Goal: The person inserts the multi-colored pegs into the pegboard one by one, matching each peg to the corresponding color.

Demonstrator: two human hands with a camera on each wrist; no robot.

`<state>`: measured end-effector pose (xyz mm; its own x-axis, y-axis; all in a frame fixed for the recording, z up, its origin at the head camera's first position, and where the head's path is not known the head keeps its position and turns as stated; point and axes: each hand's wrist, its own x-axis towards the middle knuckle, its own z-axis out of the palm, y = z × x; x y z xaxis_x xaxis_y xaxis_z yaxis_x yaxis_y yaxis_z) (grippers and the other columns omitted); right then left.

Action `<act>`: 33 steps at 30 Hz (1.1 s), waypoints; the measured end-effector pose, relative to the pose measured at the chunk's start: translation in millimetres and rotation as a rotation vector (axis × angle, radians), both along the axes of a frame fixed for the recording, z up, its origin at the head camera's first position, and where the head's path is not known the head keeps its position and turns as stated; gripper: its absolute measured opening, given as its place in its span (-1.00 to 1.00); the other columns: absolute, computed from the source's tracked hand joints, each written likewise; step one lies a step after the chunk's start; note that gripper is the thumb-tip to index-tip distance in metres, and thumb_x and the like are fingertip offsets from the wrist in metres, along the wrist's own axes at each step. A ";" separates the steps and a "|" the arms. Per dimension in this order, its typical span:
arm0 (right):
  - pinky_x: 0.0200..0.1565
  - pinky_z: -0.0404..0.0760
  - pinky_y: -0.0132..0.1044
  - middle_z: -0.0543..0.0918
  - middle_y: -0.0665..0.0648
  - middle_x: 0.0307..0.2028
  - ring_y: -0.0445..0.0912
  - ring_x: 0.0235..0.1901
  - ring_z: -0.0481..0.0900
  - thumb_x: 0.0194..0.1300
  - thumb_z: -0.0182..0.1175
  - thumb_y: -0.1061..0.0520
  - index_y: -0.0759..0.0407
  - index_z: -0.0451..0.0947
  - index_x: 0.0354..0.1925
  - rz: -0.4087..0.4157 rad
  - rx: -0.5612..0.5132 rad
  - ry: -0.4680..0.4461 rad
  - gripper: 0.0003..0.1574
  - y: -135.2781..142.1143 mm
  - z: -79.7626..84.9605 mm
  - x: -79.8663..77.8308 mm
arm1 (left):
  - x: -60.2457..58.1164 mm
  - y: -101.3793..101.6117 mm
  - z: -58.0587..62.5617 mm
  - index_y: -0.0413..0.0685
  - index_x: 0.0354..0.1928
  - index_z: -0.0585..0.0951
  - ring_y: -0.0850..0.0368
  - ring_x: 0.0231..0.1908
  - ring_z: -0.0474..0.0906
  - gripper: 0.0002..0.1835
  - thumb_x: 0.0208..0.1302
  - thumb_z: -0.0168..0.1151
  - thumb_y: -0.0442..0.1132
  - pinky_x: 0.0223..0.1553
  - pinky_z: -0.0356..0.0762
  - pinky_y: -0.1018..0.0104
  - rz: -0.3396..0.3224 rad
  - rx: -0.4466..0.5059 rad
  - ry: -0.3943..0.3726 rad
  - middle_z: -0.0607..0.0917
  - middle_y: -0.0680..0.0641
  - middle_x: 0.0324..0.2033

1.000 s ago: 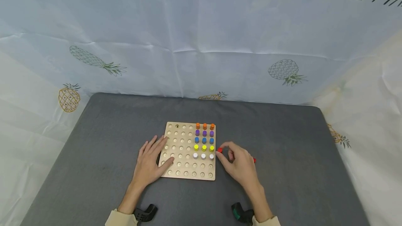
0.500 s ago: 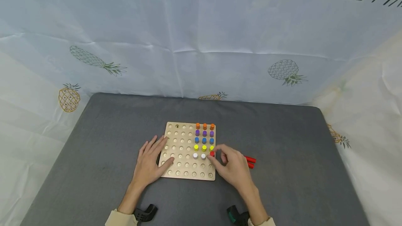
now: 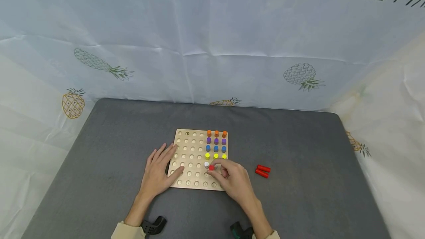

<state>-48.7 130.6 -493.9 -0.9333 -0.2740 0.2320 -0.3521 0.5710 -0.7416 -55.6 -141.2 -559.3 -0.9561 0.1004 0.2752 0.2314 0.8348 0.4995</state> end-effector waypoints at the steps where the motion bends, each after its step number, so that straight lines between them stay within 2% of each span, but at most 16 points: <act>1: -0.59 0.11 -0.59 0.21 -0.22 -0.67 -0.45 -0.65 0.11 0.11 0.53 0.07 -0.13 0.68 -0.26 -0.001 0.000 -0.014 -0.77 -1.8 -0.5 0.8 | 0.1 -0.1 0.0 0.09 0.47 0.44 -0.14 0.51 0.31 -0.19 0.20 0.33 0.21 0.56 0.05 -0.15 0.000 0.000 0.001 0.51 -0.06 0.43; 12: -0.56 0.11 -0.59 0.22 -0.29 -0.66 -0.45 -0.64 0.17 0.11 0.54 0.06 -0.11 0.76 -0.22 -0.001 0.012 -0.098 -0.77 -12.1 -8.9 6.4 | 0.4 0.0 0.5 0.08 0.47 0.44 -0.14 0.51 0.31 -0.19 0.21 0.33 0.20 0.56 0.06 -0.14 -0.003 0.001 0.009 0.51 -0.06 0.43; 21: -0.55 0.05 -0.60 0.20 -0.30 -0.65 -0.47 -0.63 0.12 0.09 0.54 0.02 -0.22 0.71 -0.27 -0.005 0.016 -0.080 -0.77 -13.8 -21.5 8.9 | 0.6 -0.3 0.5 0.08 0.47 0.44 -0.15 0.51 0.30 -0.19 0.21 0.33 0.20 0.56 0.05 -0.14 -0.004 0.000 0.010 0.51 -0.06 0.44; 33: -0.53 0.08 -0.59 0.20 -0.32 -0.63 -0.46 -0.62 0.13 0.09 0.53 0.02 -0.15 0.72 -0.25 -0.022 0.010 -0.084 -0.78 -17.0 -25.4 9.4 | 1.2 0.7 0.2 0.06 0.46 0.46 -0.18 0.49 0.33 -0.17 0.16 0.36 0.19 0.54 0.09 -0.18 -0.001 -0.007 0.031 0.53 -0.08 0.42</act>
